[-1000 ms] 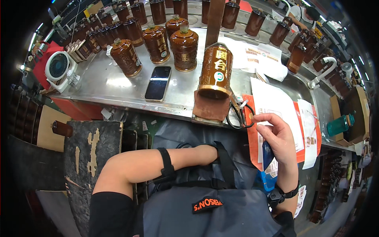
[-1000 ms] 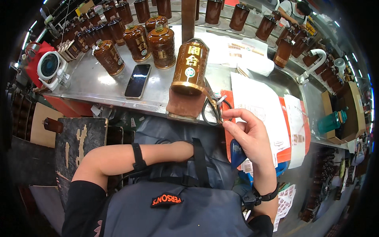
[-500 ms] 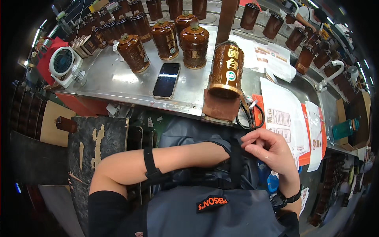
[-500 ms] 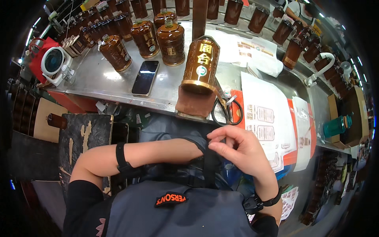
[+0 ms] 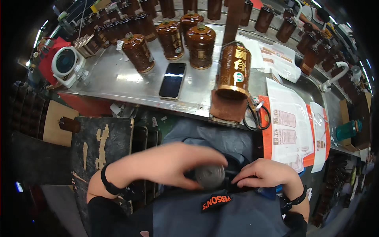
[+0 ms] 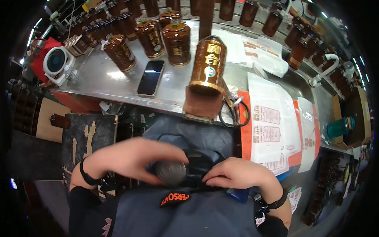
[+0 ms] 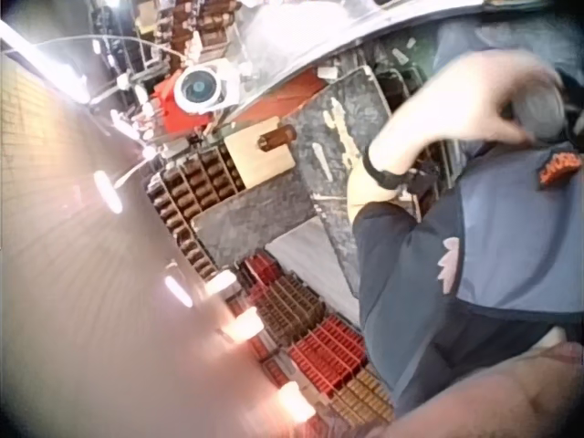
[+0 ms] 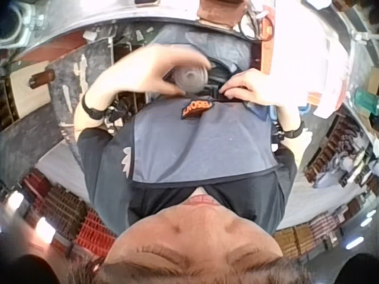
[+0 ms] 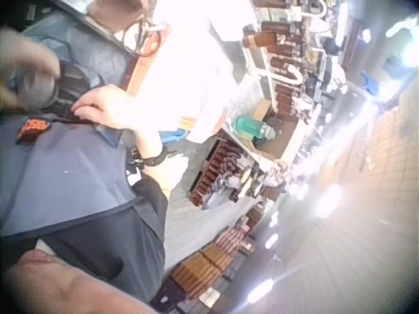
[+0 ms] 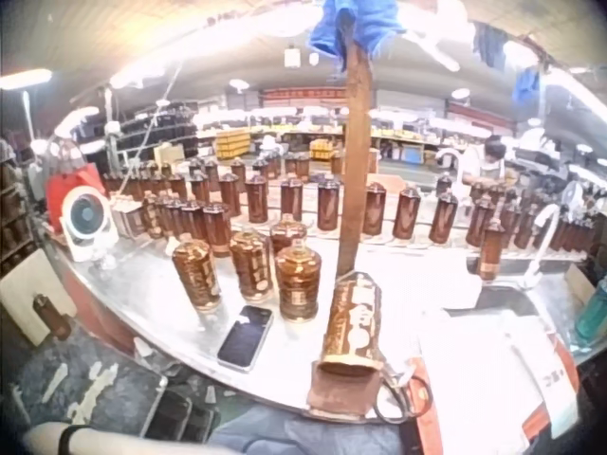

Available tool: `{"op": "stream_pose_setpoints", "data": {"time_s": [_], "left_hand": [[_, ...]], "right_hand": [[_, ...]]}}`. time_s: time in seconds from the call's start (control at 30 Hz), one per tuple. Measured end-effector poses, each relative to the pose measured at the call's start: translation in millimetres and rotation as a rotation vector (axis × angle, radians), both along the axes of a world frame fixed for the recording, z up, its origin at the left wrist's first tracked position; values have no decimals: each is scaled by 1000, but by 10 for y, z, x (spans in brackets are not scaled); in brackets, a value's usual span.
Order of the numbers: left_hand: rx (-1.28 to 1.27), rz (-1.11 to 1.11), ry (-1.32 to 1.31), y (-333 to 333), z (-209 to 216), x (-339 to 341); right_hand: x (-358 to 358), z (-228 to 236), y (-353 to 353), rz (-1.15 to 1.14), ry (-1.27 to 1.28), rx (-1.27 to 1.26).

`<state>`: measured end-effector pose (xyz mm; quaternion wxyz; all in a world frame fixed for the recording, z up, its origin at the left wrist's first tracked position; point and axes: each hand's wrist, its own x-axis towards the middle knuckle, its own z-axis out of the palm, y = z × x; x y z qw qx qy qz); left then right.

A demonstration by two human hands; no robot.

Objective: Applying labels and protective seals to brown ceramic/glass bottles on a manufacturing production line.

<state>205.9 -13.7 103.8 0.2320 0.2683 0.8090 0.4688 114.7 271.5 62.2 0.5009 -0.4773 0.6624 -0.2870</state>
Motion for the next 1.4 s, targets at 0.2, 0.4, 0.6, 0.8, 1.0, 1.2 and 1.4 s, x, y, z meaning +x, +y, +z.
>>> {"op": "stream_pose_setpoints", "data": {"time_s": [0.2,0.4,0.6,0.8,1.0,1.2,1.4], "left_hand": [[592,710,-13,-991,-84,124],[663,1160,246,-2109,-369,295],[-288,1559,478,-3381,-903,279],[-632,1818,512,-3920,-1165,-104],[-740,1846,574,-4411,-1366,-370],[-888,1794,616,-4487,-1185,-213],[14,1346,790,-2413,-843,-167]], "right_hand": [[41,-526,-161,155,379,176],[90,-706,-605,107,583,201],[12,-1191,-791,656,575,675],[176,-1170,-1059,507,709,643],[22,-1575,-816,416,627,673],[64,-1530,-843,358,542,773],[34,-1504,-724,518,535,590]]}}
